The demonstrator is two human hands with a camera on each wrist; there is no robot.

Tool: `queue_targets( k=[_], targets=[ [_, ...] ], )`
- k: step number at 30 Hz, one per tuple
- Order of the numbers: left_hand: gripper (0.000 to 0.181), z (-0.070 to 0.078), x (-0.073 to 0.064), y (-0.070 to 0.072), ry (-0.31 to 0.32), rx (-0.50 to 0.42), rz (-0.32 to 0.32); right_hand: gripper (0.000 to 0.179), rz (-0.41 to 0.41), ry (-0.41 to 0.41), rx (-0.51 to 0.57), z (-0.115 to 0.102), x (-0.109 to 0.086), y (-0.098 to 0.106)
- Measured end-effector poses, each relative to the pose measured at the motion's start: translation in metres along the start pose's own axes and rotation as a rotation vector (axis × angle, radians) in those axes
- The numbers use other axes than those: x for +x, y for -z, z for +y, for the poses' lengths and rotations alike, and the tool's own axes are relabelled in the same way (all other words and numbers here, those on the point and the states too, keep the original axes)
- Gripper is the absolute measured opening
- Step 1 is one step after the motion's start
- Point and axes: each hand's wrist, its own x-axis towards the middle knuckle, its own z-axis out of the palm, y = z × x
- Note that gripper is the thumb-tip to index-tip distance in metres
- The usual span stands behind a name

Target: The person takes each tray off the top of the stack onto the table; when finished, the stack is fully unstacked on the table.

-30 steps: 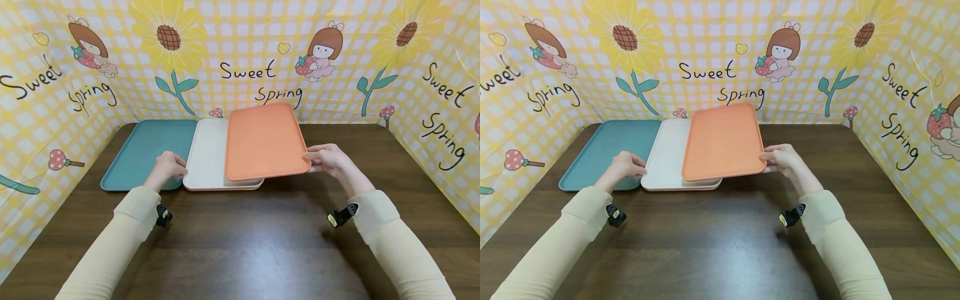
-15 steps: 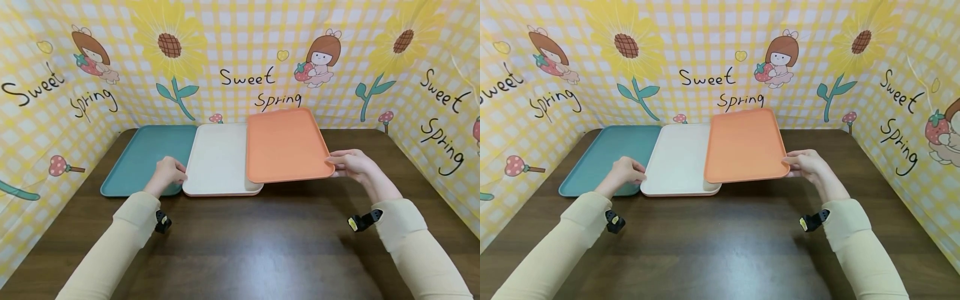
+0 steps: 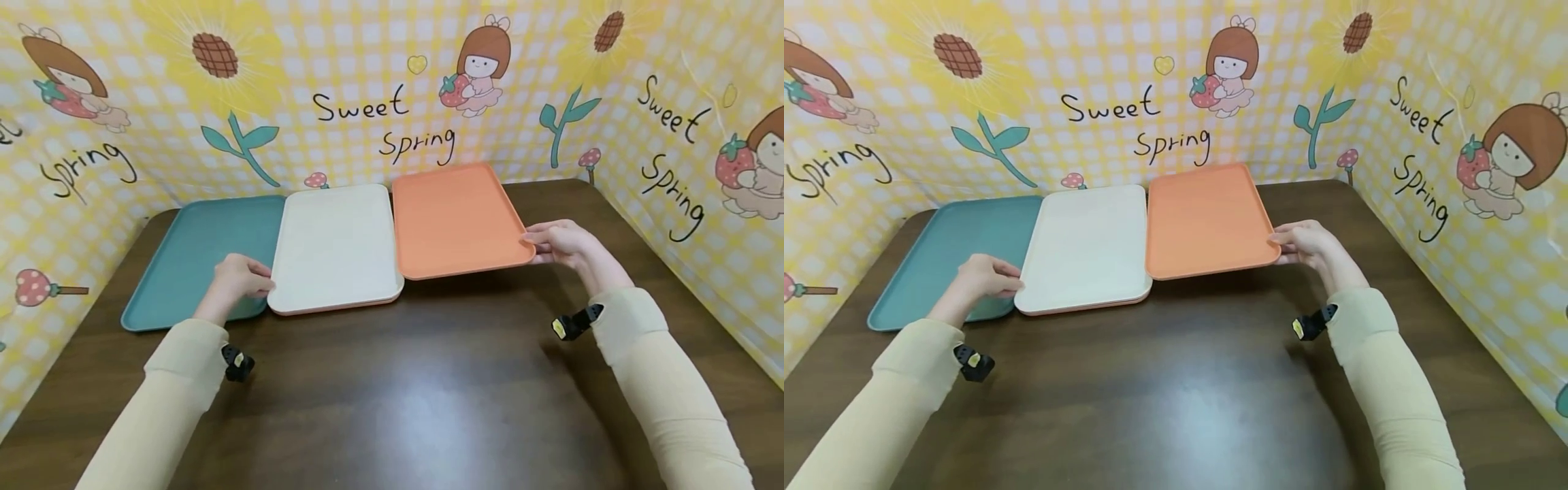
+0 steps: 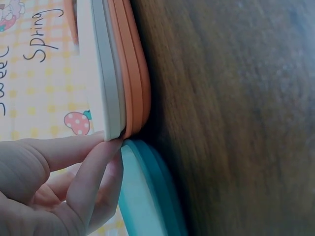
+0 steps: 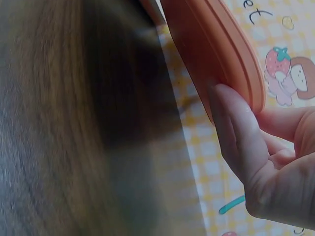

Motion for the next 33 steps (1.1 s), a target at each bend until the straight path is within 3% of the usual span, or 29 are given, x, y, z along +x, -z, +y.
queue_targets(
  k=[12,33],
  targets=[
    [0.035,-0.002,-0.008,-0.002,-0.003,-0.059,0.016,0.064,-0.014,0.002,-0.005,0.017,0.000,0.011],
    [0.033,-0.006,-0.006,0.000,0.020,-0.072,0.023,0.062,-0.025,-0.022,-0.052,0.024,0.015,0.002]
  ],
)
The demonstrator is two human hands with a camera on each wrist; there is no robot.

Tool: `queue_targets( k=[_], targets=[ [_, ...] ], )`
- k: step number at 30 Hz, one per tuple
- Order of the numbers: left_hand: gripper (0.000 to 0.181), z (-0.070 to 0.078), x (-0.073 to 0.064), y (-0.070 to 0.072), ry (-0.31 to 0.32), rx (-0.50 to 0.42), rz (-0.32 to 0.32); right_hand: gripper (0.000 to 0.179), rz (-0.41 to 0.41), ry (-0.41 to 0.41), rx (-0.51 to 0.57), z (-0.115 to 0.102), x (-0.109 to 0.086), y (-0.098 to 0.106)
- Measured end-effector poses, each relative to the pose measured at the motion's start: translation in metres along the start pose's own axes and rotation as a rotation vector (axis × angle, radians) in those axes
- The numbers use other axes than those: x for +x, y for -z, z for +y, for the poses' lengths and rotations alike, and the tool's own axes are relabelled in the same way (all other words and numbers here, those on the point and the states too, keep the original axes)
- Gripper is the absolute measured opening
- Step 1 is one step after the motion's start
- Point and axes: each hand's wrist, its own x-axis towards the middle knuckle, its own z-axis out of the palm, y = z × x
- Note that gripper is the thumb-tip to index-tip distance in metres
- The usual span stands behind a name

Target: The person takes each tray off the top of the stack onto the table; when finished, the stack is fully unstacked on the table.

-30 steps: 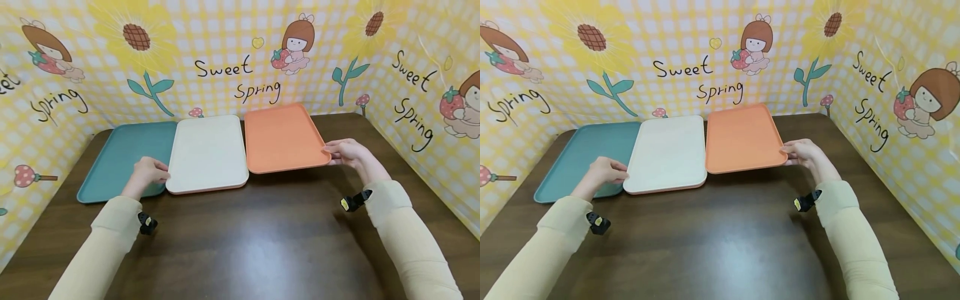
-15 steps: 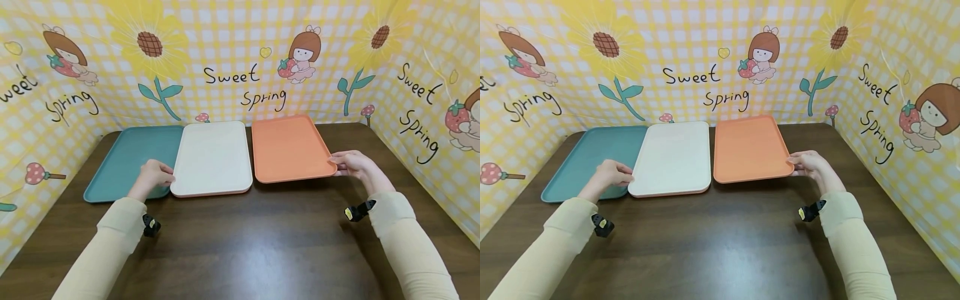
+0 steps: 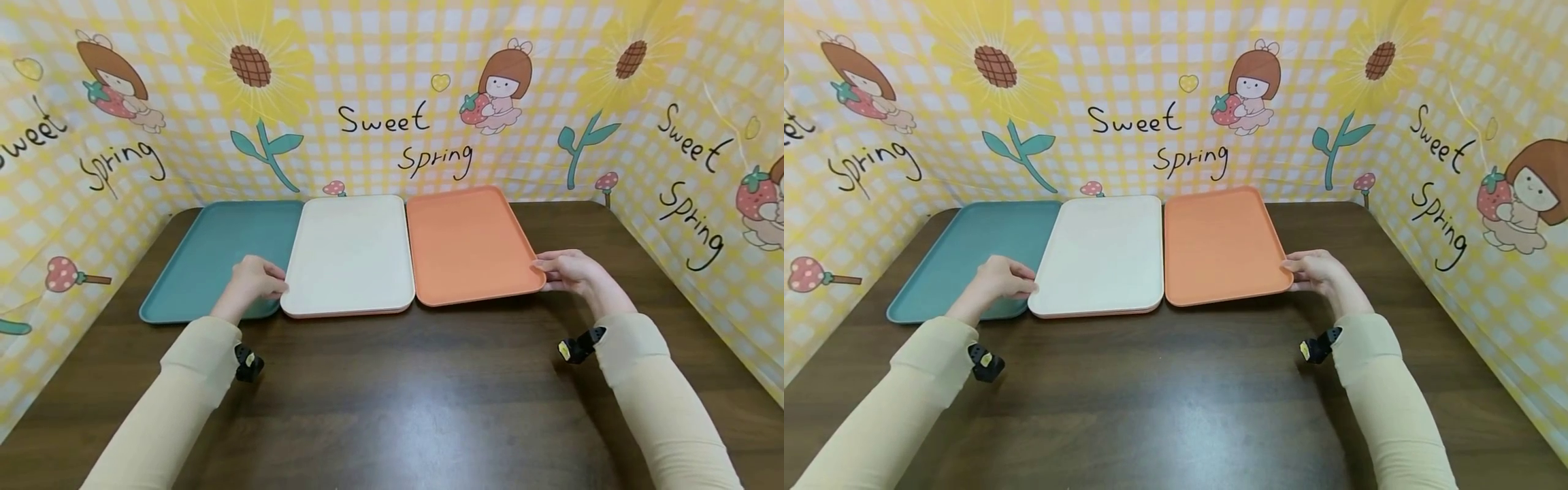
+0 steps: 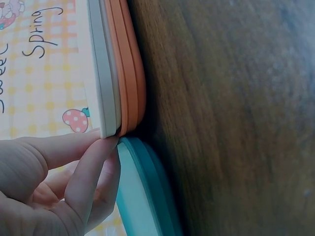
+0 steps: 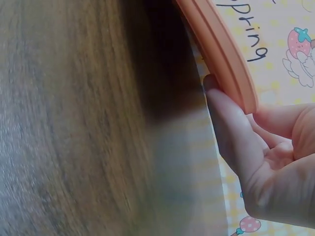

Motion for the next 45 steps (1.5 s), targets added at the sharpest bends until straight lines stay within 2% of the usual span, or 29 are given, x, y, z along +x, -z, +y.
queue_targets(
  k=[13,19,27,35,39,45],
  targets=[
    [0.033,-0.001,-0.001,-0.002,-0.017,0.017,0.029,0.062,-0.016,-0.016,-0.070,0.006,0.006,-0.007],
    [0.033,-0.001,0.000,-0.003,-0.016,0.019,0.037,0.061,0.002,-0.019,-0.122,0.009,0.007,-0.010],
    [0.032,-0.002,-0.001,-0.002,-0.020,0.028,0.057,0.059,0.044,-0.034,-0.135,0.012,0.009,-0.013],
    [0.030,0.000,-0.001,-0.003,-0.019,0.024,0.061,0.056,0.128,-0.053,-0.231,0.008,0.006,-0.017],
    [0.031,0.000,-0.001,-0.003,-0.022,0.024,0.059,0.052,0.152,-0.035,-0.267,0.004,0.005,-0.020],
    [0.031,-0.001,-0.002,-0.003,-0.026,0.030,0.063,0.045,0.181,-0.014,-0.255,0.001,0.001,-0.023]
  ],
)
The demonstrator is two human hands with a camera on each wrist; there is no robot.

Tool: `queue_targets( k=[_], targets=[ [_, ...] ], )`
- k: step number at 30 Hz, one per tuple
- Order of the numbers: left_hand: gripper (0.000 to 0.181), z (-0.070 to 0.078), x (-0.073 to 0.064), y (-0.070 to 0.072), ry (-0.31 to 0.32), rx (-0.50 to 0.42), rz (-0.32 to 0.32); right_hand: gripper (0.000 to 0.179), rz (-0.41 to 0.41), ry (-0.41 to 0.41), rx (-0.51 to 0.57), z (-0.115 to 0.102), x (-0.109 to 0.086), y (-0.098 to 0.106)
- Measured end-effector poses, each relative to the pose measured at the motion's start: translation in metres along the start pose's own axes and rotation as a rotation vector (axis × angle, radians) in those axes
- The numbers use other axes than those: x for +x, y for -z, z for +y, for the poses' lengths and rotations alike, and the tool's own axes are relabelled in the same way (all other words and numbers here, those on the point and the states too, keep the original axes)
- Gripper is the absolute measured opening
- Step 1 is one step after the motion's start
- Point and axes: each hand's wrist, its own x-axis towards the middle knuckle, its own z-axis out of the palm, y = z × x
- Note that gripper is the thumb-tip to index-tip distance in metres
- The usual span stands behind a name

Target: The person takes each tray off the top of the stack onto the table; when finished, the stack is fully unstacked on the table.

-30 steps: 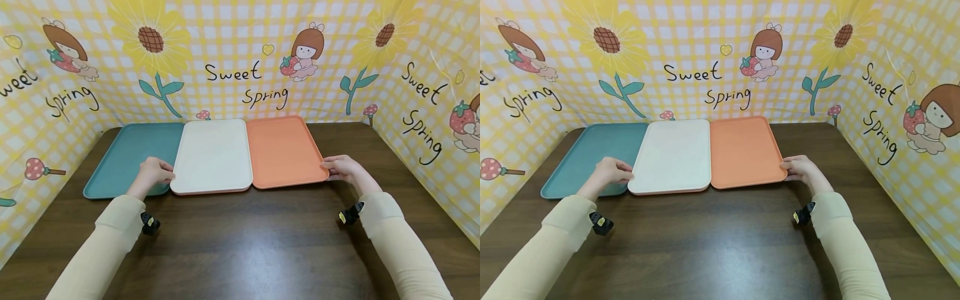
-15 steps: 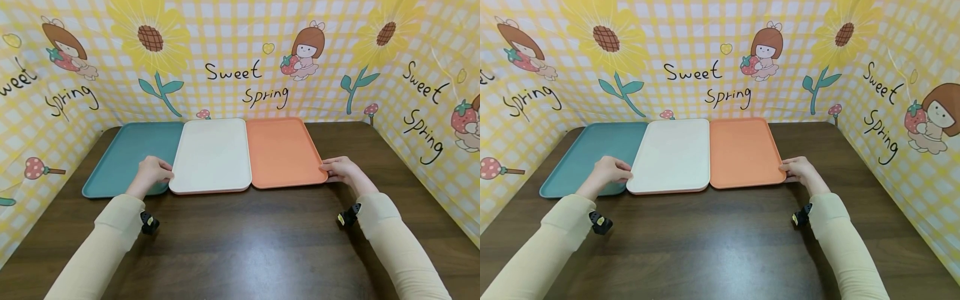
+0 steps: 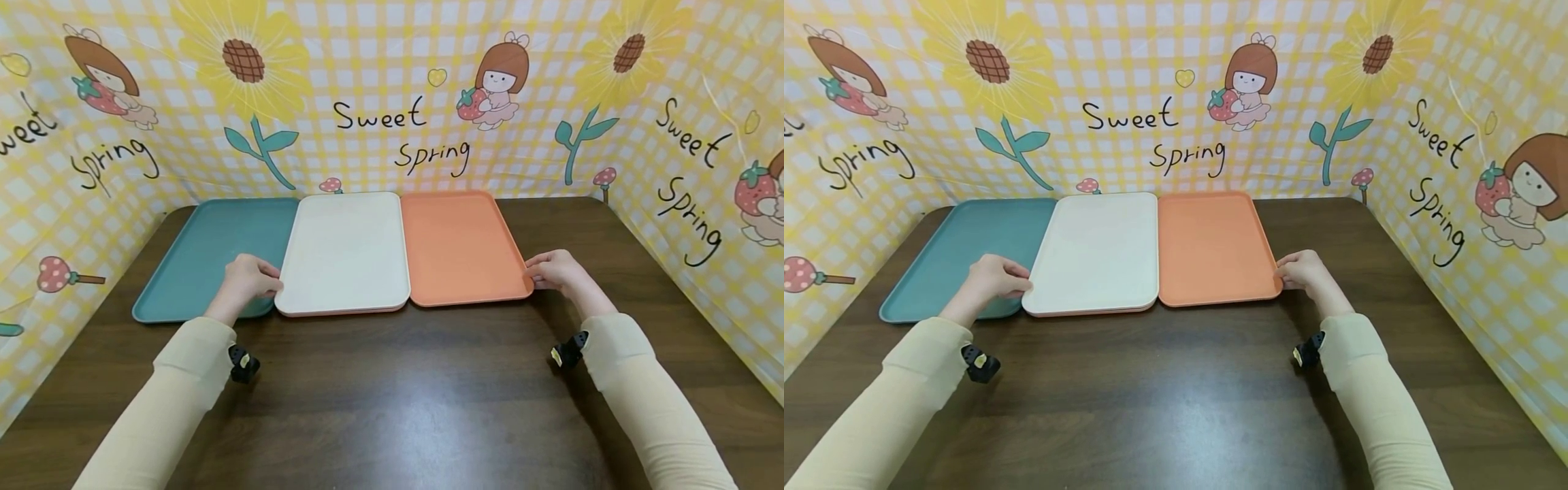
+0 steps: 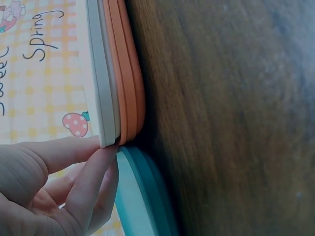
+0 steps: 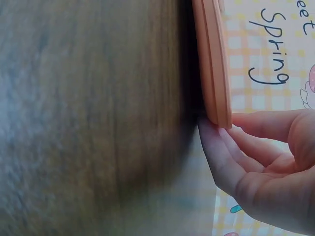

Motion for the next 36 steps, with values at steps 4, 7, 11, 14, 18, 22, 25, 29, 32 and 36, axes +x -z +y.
queue_targets(
  k=[4,7,11,14,18,22,25,29,32,36],
  targets=[
    [0.030,0.001,-0.002,0.000,-0.008,0.008,0.008,0.045,0.000,-0.003,-0.015,0.001,-0.001,-0.001],
    [0.030,0.001,-0.003,0.000,-0.008,0.012,0.012,0.045,0.001,0.008,-0.028,0.002,-0.001,-0.002],
    [0.031,0.000,-0.004,0.000,0.007,0.012,0.008,0.045,-0.006,0.020,-0.034,0.002,-0.001,-0.003],
    [0.031,0.000,-0.003,0.000,0.019,0.013,0.002,0.046,-0.015,0.025,-0.037,0.003,-0.001,-0.003],
    [0.031,0.000,-0.003,0.000,0.025,0.011,0.008,0.047,-0.027,0.037,-0.068,0.003,-0.002,-0.001],
    [0.030,0.002,-0.002,0.000,0.026,0.007,0.022,0.046,-0.031,0.053,-0.135,0.002,-0.004,0.000],
    [0.030,0.002,-0.002,-0.001,0.032,0.006,0.023,0.047,-0.025,0.069,-0.203,0.000,-0.006,-0.002],
    [0.030,0.002,-0.003,-0.001,0.039,0.002,0.020,0.048,0.001,0.099,-0.306,-0.005,-0.009,-0.006],
    [0.030,0.002,-0.002,-0.001,0.034,0.002,0.023,0.047,0.020,0.117,-0.357,-0.009,-0.012,-0.009],
    [0.030,0.002,-0.003,0.000,0.021,0.004,0.025,0.047,0.027,0.122,-0.383,-0.012,-0.014,-0.011]
  ],
)
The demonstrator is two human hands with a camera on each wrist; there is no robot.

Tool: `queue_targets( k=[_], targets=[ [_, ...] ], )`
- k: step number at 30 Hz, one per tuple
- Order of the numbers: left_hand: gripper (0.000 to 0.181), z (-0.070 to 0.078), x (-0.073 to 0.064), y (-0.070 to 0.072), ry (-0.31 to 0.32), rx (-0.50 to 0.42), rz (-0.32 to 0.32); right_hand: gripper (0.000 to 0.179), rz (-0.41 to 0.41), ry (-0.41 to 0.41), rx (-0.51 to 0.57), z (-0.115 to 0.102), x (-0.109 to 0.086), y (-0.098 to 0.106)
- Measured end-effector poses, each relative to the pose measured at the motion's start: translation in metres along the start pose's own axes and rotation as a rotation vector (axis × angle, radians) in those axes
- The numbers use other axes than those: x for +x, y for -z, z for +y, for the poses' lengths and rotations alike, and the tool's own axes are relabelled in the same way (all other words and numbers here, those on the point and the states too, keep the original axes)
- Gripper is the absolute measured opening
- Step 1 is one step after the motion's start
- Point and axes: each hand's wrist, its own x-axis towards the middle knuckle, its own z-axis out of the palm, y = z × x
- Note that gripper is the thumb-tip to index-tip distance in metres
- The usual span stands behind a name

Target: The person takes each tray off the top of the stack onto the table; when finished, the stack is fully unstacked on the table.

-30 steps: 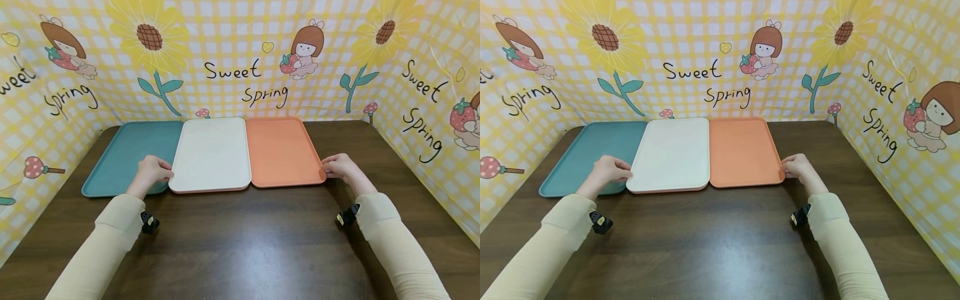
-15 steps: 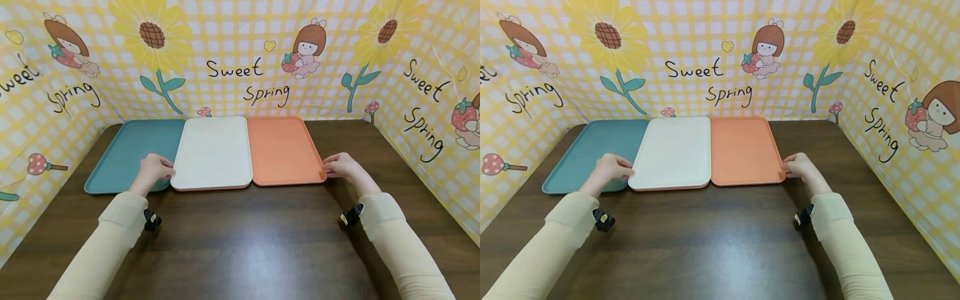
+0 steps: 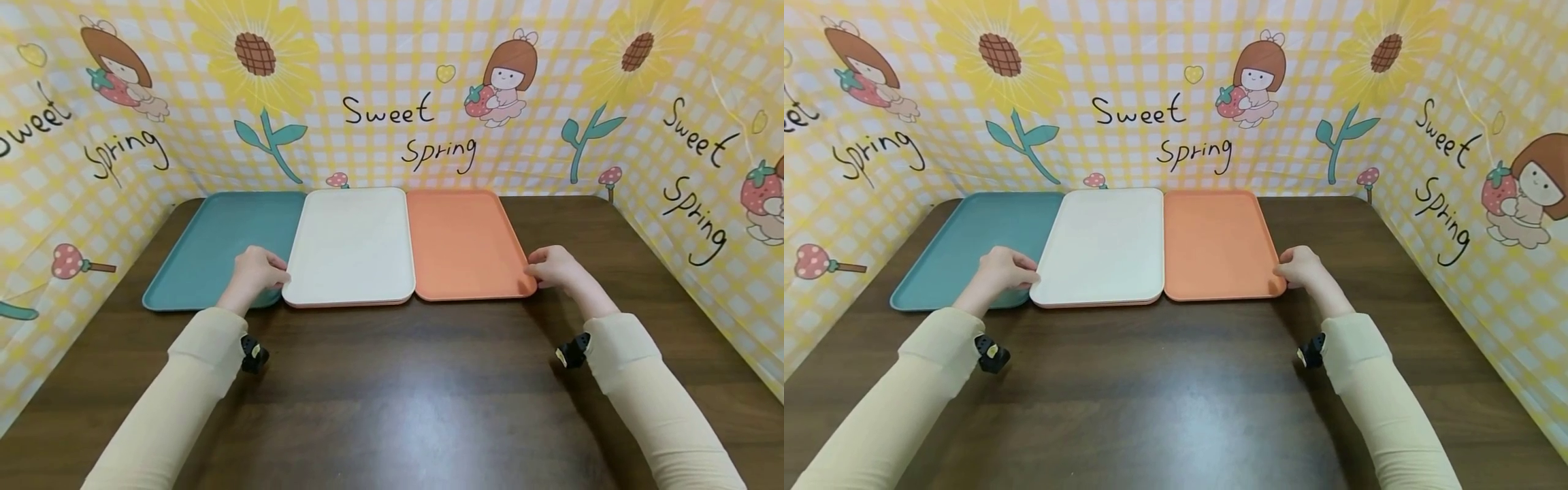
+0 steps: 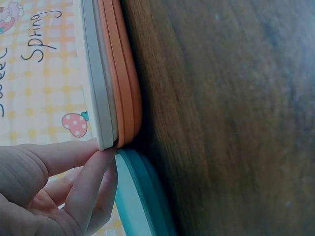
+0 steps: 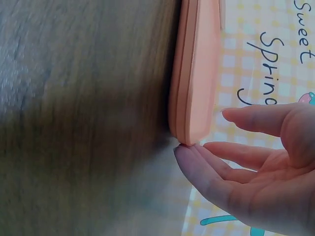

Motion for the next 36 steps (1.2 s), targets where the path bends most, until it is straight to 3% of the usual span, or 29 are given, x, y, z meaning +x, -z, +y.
queue_targets(
  k=[5,12,19,23,36],
  targets=[
    [0.030,0.000,-0.001,0.001,-0.010,0.002,-0.005,0.049,0.008,0.012,-0.048,-0.005,-0.002,0.000],
    [0.030,0.001,-0.004,0.000,-0.020,0.011,-0.013,0.052,0.064,0.094,-0.137,-0.016,-0.005,-0.005],
    [0.029,0.003,-0.003,0.000,-0.026,0.021,-0.005,0.055,0.034,0.096,-0.143,-0.029,0.001,-0.016],
    [0.028,0.003,-0.001,0.001,-0.031,0.037,0.003,0.052,0.027,0.140,-0.172,-0.037,0.003,-0.024],
    [0.025,0.003,-0.002,0.001,-0.032,0.054,0.011,0.051,-0.037,0.163,-0.083,-0.061,0.018,-0.054]
  ],
)
